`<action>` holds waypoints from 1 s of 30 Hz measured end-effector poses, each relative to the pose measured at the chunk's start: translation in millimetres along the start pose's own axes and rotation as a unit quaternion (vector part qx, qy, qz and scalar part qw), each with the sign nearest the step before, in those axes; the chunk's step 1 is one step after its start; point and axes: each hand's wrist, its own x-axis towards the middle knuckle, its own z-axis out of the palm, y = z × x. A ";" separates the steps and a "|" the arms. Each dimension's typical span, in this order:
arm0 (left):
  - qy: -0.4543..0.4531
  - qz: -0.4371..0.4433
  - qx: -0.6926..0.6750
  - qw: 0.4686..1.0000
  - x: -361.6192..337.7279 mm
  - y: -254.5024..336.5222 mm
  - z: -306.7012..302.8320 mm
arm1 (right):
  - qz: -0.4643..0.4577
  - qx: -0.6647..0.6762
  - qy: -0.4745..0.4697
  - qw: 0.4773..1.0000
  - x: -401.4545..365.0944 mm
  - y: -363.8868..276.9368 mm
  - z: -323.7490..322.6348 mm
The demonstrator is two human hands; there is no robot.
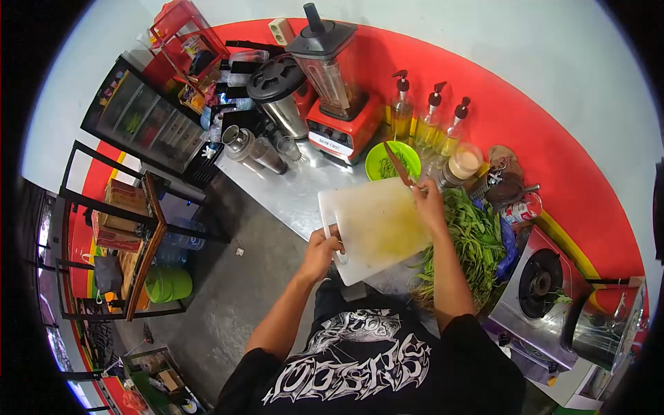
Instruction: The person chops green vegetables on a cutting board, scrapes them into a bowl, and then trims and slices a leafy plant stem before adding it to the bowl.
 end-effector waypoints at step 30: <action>0.118 -0.040 0.001 0.992 -6.4 50.9 -19.2 | -0.124 -0.149 0.020 0.981 -90.2 -95.9 -69.9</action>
